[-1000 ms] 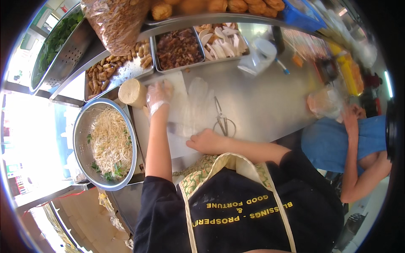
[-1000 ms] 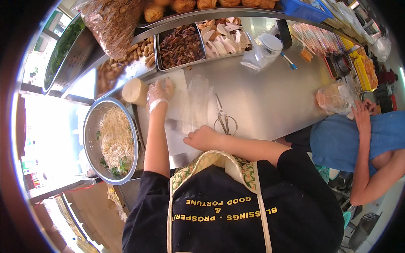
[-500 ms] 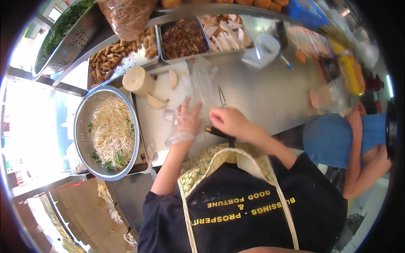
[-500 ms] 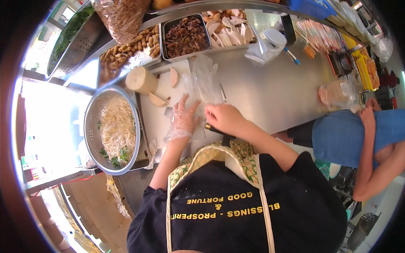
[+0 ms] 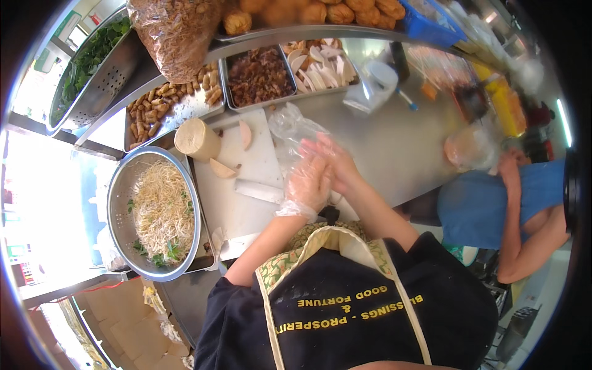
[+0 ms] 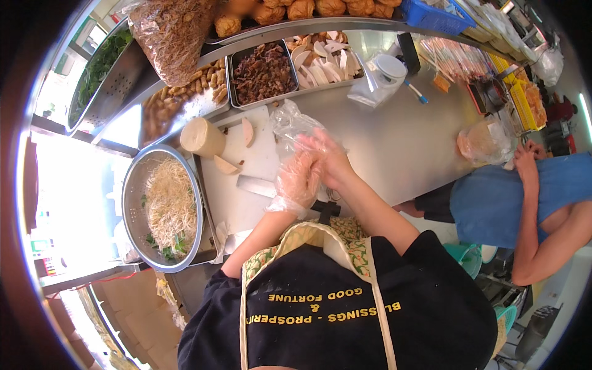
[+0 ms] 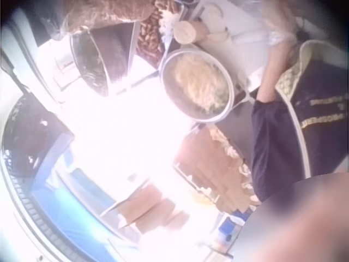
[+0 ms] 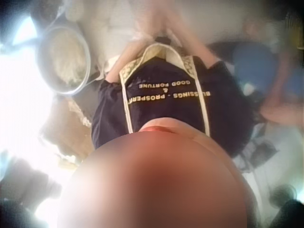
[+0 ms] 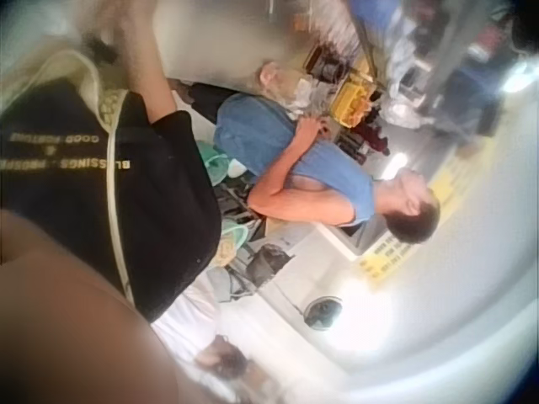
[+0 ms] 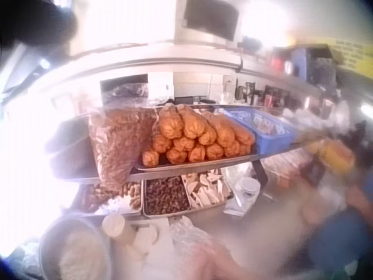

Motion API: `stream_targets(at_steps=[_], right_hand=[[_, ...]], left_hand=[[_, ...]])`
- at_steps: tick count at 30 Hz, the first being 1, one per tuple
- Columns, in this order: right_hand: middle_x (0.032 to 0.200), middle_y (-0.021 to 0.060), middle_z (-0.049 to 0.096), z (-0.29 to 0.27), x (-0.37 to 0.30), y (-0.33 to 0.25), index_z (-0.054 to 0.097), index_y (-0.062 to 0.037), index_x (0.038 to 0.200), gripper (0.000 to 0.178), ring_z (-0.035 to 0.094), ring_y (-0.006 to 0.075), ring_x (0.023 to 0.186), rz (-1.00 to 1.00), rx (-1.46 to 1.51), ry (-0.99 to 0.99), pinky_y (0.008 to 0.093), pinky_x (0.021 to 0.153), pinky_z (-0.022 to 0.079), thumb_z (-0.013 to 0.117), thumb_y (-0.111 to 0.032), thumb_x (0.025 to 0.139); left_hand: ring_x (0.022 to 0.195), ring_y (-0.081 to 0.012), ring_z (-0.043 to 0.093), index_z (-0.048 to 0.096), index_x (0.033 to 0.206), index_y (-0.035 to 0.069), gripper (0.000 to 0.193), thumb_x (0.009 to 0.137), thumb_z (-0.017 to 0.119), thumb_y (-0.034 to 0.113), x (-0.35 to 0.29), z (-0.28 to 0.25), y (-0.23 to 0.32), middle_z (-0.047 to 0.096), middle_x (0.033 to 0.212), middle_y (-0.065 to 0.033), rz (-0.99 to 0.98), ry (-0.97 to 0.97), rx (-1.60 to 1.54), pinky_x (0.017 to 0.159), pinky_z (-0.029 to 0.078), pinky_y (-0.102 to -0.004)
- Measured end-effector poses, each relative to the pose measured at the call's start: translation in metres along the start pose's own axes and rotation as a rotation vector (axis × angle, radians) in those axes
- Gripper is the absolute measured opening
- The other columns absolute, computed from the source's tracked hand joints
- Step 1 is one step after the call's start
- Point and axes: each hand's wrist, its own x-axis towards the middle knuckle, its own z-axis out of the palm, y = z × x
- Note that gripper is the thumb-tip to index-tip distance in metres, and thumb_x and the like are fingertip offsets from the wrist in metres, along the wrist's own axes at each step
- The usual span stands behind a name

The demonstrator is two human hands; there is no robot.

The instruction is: The person assembles a street food dish by placing rice and vegetables into a paper container, then adding sliced meat and fried items. They use scissors to cut the meat and a knife to slice a cylindrical food item before packaging it in a plastic bag.

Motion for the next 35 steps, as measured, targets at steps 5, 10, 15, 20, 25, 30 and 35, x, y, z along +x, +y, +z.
stream_targets(at_steps=[5,10,15,20,25,30,35], right_hand=[[0.155,0.0158,0.044,-0.034,0.028,-0.001,0.051,-0.0083,0.145,0.046,0.041,0.0263,0.143,-0.519,-0.826,-0.418,0.0492,0.119,0.031,0.053,-0.022,0.102],[0.158,0.0076,0.041,-0.047,0.057,0.001,0.053,-0.0191,0.144,0.052,0.030,0.0298,0.149,-1.203,-1.999,-0.520,0.0588,0.118,0.028,0.058,-0.035,0.095],[0.154,0.0070,0.042,-0.035,0.070,0.009,0.051,-0.0221,0.146,0.055,0.033,0.0327,0.143,-1.200,-2.136,-0.616,0.0583,0.115,0.028,0.058,-0.034,0.092],[0.145,0.0114,0.048,-0.015,0.090,0.009,0.048,-0.0193,0.148,0.060,0.044,0.0321,0.129,-1.067,-2.064,-0.629,0.0526,0.108,0.035,0.060,-0.029,0.090],[0.136,0.0159,0.053,0.002,0.103,-0.005,0.045,-0.0165,0.150,0.065,0.055,0.0314,0.116,-0.869,-1.910,-0.572,0.0469,0.101,0.042,0.062,-0.024,0.088],[0.126,0.0187,0.059,-0.033,0.083,-0.036,0.046,-0.0122,0.147,0.064,0.065,0.0282,0.101,-0.630,-1.557,-0.397,0.0395,0.088,0.050,0.066,-0.017,0.086],[0.078,0.0019,0.064,-0.141,0.055,-0.069,0.062,-0.0057,0.106,0.012,0.064,0.0153,0.072,-0.182,-1.357,-0.099,0.0300,0.065,0.053,0.065,-0.010,0.096]], left_hand=[[0.089,-0.0446,0.061,0.063,0.111,0.009,0.021,0.090,0.061,0.009,0.007,0.004,0.001,0.064,0.102,-0.0210,0.133,0.030,-0.014,0.076,0.050,-0.0503],[0.092,-0.0462,0.061,0.062,0.109,0.006,0.021,0.089,0.061,0.007,0.012,0.022,-0.007,0.063,0.102,-0.0224,0.200,0.144,0.125,0.080,0.050,-0.0499],[0.091,-0.0400,0.063,0.062,0.109,0.004,0.018,0.092,0.061,0.006,0.003,0.017,-0.016,0.064,0.105,-0.0202,0.125,0.051,-0.134,0.081,0.050,-0.0450],[0.088,-0.0310,0.063,0.062,0.107,0.004,0.013,0.096,0.060,0.009,0.015,0.004,0.001,0.065,0.100,-0.0171,-0.025,-0.088,-0.143,0.080,0.050,-0.0422],[0.091,-0.0343,0.065,0.064,0.106,0.004,0.015,0.093,0.061,0.011,0.033,-0.049,0.005,0.067,0.102,-0.0156,0.262,-0.267,-0.227,0.083,0.051,-0.0439],[0.104,-0.0306,0.065,0.065,0.113,0.009,0.030,0.084,0.061,0.012,0.101,-0.135,-0.064,0.068,0.111,-0.0142,0.474,0.152,0.445,0.089,0.052,-0.0430],[0.122,-0.0310,0.063,0.065,0.129,0.008,0.037,0.095,0.054,0.017,0.173,-0.267,-0.205,0.064,0.136,-0.0135,-0.384,-0.488,0.928,0.101,0.050,-0.0386]])
